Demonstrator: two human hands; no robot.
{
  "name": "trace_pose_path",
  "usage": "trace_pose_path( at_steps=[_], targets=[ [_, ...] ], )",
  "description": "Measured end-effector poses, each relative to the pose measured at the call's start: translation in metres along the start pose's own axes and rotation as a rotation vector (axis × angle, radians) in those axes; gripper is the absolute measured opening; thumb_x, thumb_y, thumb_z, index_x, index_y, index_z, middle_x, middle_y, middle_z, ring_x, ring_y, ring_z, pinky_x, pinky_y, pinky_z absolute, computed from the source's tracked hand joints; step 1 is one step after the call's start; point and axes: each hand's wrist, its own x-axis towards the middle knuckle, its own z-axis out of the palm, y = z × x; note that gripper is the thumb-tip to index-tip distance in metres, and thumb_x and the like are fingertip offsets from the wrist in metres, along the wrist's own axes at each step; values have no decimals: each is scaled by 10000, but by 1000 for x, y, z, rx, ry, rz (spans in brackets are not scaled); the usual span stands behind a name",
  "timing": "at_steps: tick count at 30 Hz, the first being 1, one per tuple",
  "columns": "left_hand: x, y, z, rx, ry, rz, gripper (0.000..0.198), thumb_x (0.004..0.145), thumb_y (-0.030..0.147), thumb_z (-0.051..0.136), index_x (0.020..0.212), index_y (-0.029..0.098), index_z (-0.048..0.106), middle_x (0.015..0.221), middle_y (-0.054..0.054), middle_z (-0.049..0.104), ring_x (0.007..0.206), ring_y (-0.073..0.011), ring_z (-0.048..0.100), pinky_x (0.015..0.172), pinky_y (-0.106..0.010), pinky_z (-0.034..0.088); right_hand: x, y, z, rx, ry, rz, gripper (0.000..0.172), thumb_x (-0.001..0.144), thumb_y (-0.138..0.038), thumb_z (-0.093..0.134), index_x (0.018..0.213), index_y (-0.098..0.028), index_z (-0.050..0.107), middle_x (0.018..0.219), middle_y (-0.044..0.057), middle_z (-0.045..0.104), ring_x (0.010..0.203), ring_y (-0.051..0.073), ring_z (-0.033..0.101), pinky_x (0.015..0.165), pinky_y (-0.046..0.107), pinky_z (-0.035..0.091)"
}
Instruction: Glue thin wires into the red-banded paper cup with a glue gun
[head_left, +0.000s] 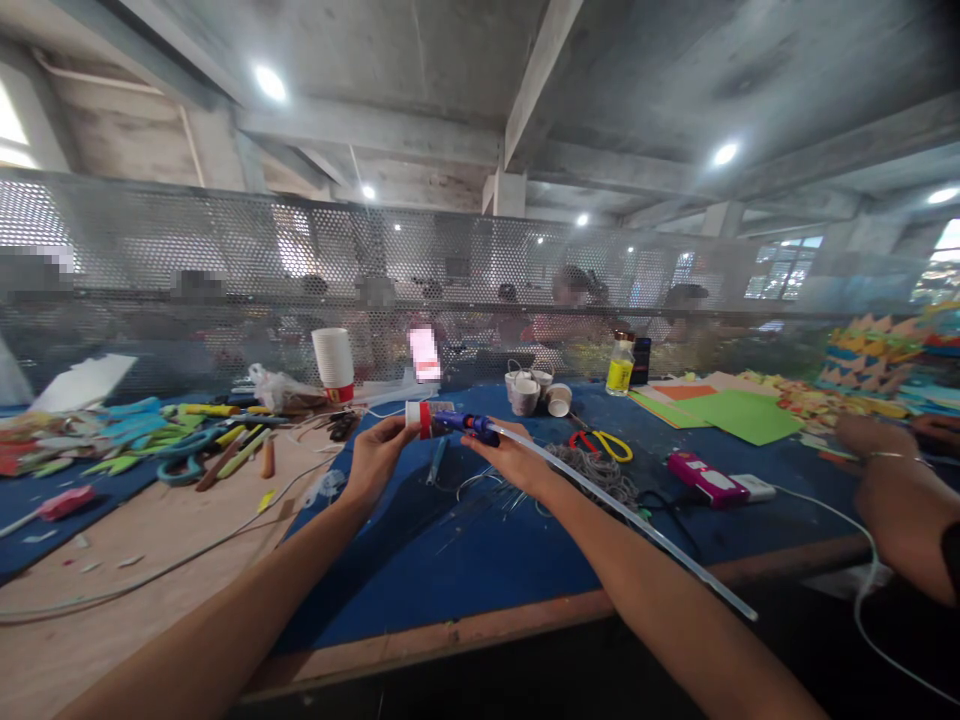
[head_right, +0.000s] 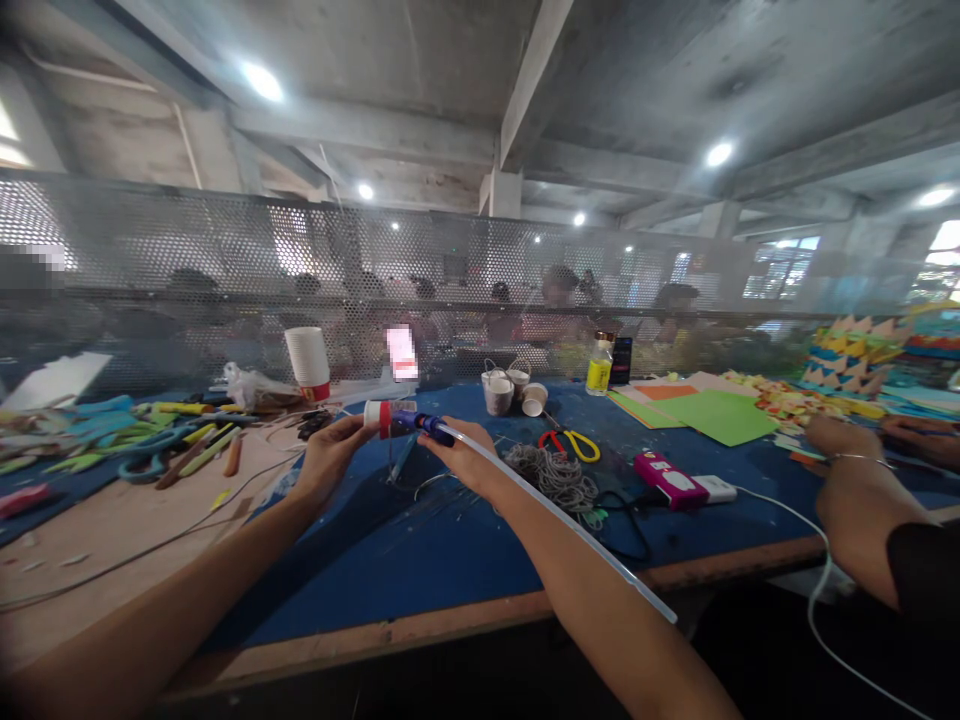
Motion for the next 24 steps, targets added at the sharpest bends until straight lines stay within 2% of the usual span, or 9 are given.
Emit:
trace_pose_path(
  at_steps=[16, 20, 24],
  targets=[
    [1, 2, -1, 28, -41, -6, 378, 700, 480, 766, 906, 163, 773, 910, -62, 758, 895, -251, 651, 865, -327, 455, -2, -6, -2, 78, 39, 6, 361, 871, -565, 561, 880, -218, 661, 723, -15, 620, 672, 158, 542, 619, 250, 376],
    [1, 2, -1, 20, -30, -19, 397, 687, 487, 771, 904, 154, 772, 890, -64, 756, 850, -241, 649, 825, -318, 461, 0, -4, 1, 124, 90, 51, 388, 835, -586, 594, 866, -204, 657, 698, -19, 617, 657, 152, 532, 616, 243, 393],
    [0, 0, -1, 8, 19, -62, 449, 659, 502, 779, 934, 148, 767, 882, -60, 754, 774, -215, 641, 734, -293, 466, 6, 9, 0, 83, 151, 139, 374, 837, -579, 584, 887, -213, 644, 736, -16, 648, 694, 161, 585, 652, 241, 425]
  ],
)
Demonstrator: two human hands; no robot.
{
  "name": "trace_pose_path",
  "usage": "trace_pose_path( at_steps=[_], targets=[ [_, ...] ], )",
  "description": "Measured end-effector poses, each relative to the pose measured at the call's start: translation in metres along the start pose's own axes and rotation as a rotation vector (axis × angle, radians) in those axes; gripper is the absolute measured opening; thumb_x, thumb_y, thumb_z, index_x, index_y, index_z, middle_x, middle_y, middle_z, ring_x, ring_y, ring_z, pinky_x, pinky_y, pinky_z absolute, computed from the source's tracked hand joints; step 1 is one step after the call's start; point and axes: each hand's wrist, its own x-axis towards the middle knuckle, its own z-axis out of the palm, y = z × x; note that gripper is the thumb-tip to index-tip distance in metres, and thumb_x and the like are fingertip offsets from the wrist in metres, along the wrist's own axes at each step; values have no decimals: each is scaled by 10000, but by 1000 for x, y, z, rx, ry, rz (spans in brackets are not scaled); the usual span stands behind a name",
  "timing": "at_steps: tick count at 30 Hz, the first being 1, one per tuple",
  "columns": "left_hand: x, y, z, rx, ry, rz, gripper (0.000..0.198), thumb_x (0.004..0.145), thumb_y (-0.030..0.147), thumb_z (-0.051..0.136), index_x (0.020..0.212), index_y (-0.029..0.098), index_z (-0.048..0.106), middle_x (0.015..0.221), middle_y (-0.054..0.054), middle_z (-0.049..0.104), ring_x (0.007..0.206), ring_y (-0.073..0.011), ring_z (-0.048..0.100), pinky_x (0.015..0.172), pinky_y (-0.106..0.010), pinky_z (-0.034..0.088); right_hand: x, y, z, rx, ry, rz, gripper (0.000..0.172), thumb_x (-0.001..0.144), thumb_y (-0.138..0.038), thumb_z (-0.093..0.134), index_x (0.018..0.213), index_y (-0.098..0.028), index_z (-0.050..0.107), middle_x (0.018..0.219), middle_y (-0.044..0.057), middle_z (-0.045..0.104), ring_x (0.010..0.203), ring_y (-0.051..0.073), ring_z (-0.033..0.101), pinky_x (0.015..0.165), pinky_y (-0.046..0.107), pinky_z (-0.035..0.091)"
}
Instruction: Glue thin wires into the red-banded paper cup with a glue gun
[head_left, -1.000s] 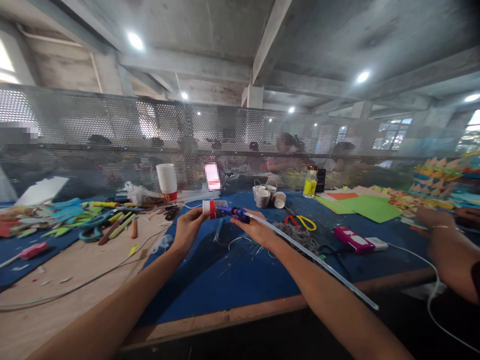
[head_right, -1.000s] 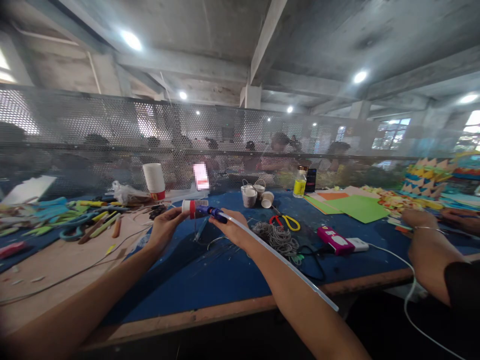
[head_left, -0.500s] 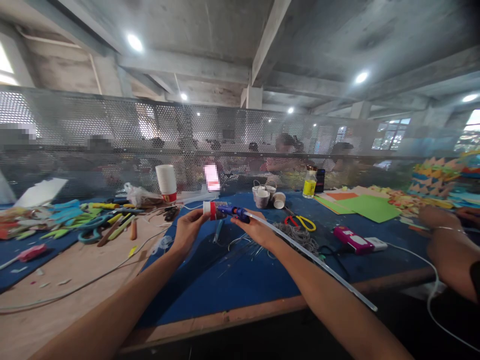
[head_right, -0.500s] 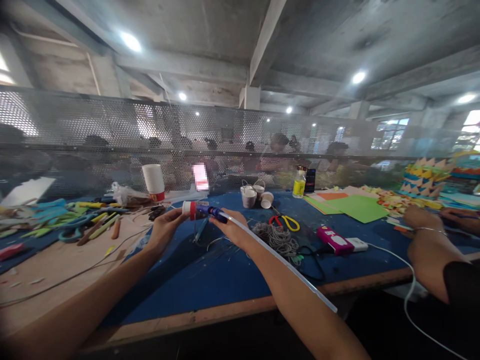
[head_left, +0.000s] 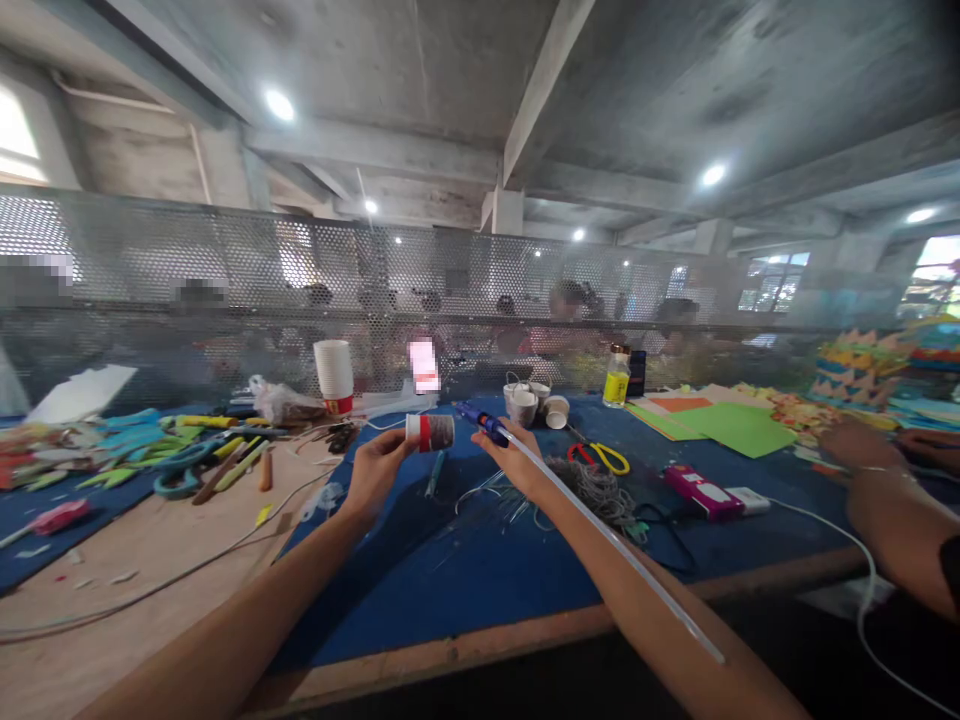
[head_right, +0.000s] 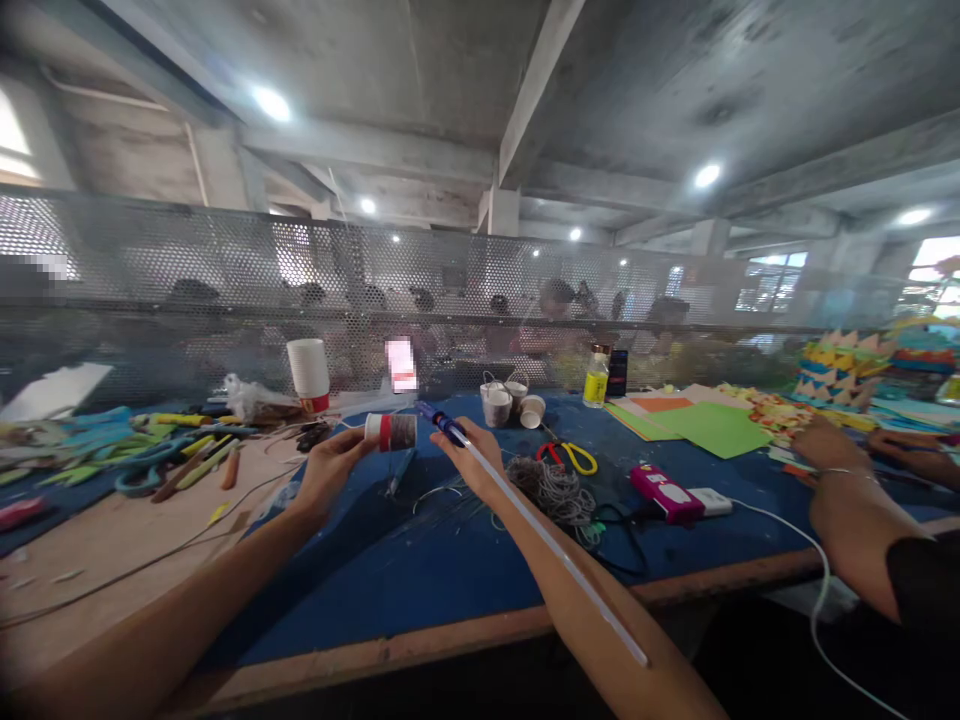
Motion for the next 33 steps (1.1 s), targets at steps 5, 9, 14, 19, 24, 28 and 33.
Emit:
trace_pose_path(
  at_steps=[5, 9, 14, 19, 24, 28, 33],
  targets=[
    [2, -4, -2, -28, 43, -20, 480, 637, 506, 777, 945, 138, 761, 825, -55, 747, 685, -186, 618, 648, -272, 458, 12, 17, -11, -272, 28, 164, 380, 824, -410, 639, 1137, -203, 579, 1001, 68, 694, 930, 239, 657, 795, 302, 462],
    [6, -9, -4, -57, 70, 0, 446, 651, 474, 760, 936, 131, 756, 803, -52, 730, 669, -167, 593, 637, -264, 451, 17, 30, -15, -363, -19, 216, 423, 820, -310, 613, 1205, -164, 518, 1145, 121, 658, 1039, 256, 643, 866, 323, 463],
    [8, -10, -5, -74, 103, 10, 409, 641, 440, 762, 903, 126, 755, 790, -41, 715, 673, -155, 575, 638, -254, 433, 19, 48, -11, -487, -94, 195, 420, 809, -252, 569, 1213, -154, 503, 1217, 123, 623, 1118, 245, 604, 914, 311, 444],
    [9, -11, -5, -82, 114, 11, 476, 605, 476, 776, 916, 116, 758, 777, -60, 721, 655, -170, 579, 614, -266, 436, 15, 55, -2, -569, -140, 207, 426, 788, -265, 567, 1202, -174, 524, 1248, 128, 600, 1177, 292, 550, 955, 412, 404],
    [9, -13, -5, -92, 100, 5, 430, 631, 446, 766, 913, 122, 756, 770, -49, 714, 666, -164, 576, 637, -264, 437, 9, 53, 3, -616, -191, 232, 452, 764, -330, 603, 1186, -175, 553, 1207, 137, 619, 1167, 325, 538, 965, 495, 365],
    [10, -15, -5, -96, 119, 15, 379, 639, 416, 757, 881, 126, 756, 752, -28, 705, 660, -153, 566, 647, -256, 430, 8, 45, 0, -630, -184, 229, 427, 788, -347, 585, 1175, -166, 575, 1224, 150, 602, 1155, 330, 531, 958, 502, 365],
    [10, -14, -6, -66, 114, 37, 380, 648, 433, 747, 884, 135, 760, 759, -27, 714, 681, -173, 589, 670, -270, 445, -2, -45, -26, -462, 3, -176, 296, 825, -80, 426, 1006, -196, 629, 1058, 68, 660, 1065, 206, 571, 971, 376, 377]
  ],
)
